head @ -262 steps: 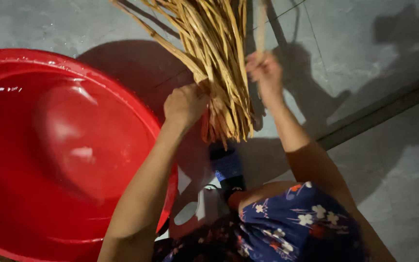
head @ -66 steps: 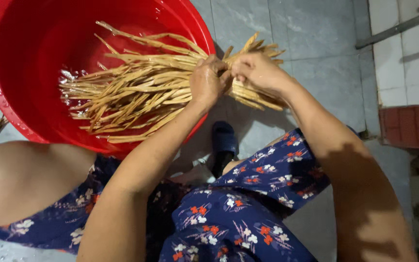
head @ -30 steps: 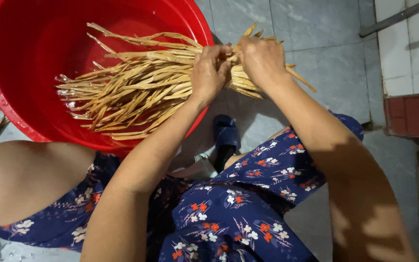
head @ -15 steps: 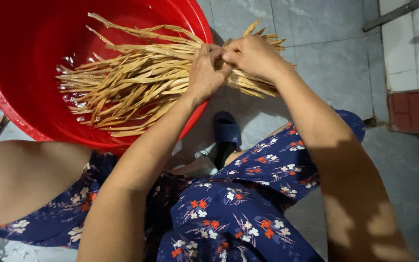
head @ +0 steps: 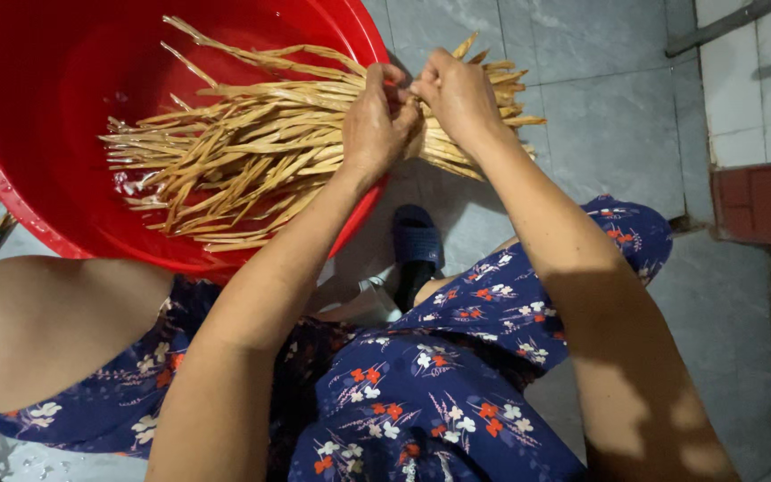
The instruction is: The person sits on a tiled floor and repeatedly submerges bundles of dried stalks in a red basin of water, then removes them and ties them into bundles. The person handles the stalks by hand, soaking and bundling them in sequence.
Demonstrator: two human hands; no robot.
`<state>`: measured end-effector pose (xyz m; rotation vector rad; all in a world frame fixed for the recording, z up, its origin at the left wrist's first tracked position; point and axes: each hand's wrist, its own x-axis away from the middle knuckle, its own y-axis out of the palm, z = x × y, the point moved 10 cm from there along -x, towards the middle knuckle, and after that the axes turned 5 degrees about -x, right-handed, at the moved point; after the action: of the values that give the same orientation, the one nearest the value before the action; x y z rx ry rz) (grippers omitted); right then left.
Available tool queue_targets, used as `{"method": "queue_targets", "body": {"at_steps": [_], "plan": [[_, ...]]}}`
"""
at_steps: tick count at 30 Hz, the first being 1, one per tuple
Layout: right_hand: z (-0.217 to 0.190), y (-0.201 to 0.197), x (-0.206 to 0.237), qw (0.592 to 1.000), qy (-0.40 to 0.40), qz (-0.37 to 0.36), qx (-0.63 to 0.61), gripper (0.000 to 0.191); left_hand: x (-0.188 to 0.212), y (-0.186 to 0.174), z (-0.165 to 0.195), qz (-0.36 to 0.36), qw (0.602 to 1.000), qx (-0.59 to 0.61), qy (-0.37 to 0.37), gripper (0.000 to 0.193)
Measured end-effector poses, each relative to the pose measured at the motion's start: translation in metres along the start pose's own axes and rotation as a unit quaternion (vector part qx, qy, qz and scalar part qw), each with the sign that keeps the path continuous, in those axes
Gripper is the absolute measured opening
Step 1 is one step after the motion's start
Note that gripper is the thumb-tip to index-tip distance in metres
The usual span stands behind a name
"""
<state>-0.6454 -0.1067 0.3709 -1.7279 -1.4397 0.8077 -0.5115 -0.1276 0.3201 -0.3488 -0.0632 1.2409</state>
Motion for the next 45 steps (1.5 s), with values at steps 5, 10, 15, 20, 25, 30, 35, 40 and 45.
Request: {"method": "queue_targets", "body": {"at_steps": [5, 10, 15, 20, 25, 30, 35, 40, 45], "plan": [[-0.016, -0.008, 0.025, 0.991, -0.066, 0.055, 0.101, 0.013, -0.003, 0.001, 0.0, -0.033, 0.999, -0.011, -0.021, 0.019], [-0.02, 0.002, 0.05, 0.995, -0.027, 0.04, 0.089, 0.014, -0.003, 0.002, -0.002, -0.018, 1.0, -0.023, -0.002, 0.016], [-0.023, 0.001, 0.066, 0.993, -0.024, 0.068, 0.095, 0.011, -0.004, -0.001, 0.005, -0.074, 0.993, -0.068, 0.068, 0.02], [-0.02, -0.001, 0.073, 0.989, -0.052, 0.115, 0.083, 0.012, 0.004, -0.007, 0.014, -0.09, 0.973, -0.184, 0.105, 0.025], [-0.012, 0.004, 0.077, 0.983, -0.03, 0.17, 0.069, 0.009, 0.007, -0.008, 0.013, -0.067, 0.968, -0.218, 0.101, 0.026], [-0.024, 0.01, 0.081, 0.962, -0.079, 0.205, 0.16, 0.01, 0.01, -0.008, 0.009, -0.03, 0.973, -0.208, 0.097, 0.024], [-0.016, 0.02, 0.079, 0.966, -0.048, 0.187, 0.169, 0.018, 0.012, -0.007, 0.008, -0.014, 0.973, -0.2, 0.115, 0.022], [-0.013, 0.031, 0.072, 0.958, -0.015, 0.202, 0.202, 0.025, 0.008, -0.007, 0.004, -0.045, 0.978, -0.168, 0.112, 0.021], [0.004, 0.038, 0.068, 0.957, 0.021, 0.229, 0.177, 0.02, 0.011, -0.012, 0.012, -0.03, 0.972, -0.183, 0.141, 0.025]]}}
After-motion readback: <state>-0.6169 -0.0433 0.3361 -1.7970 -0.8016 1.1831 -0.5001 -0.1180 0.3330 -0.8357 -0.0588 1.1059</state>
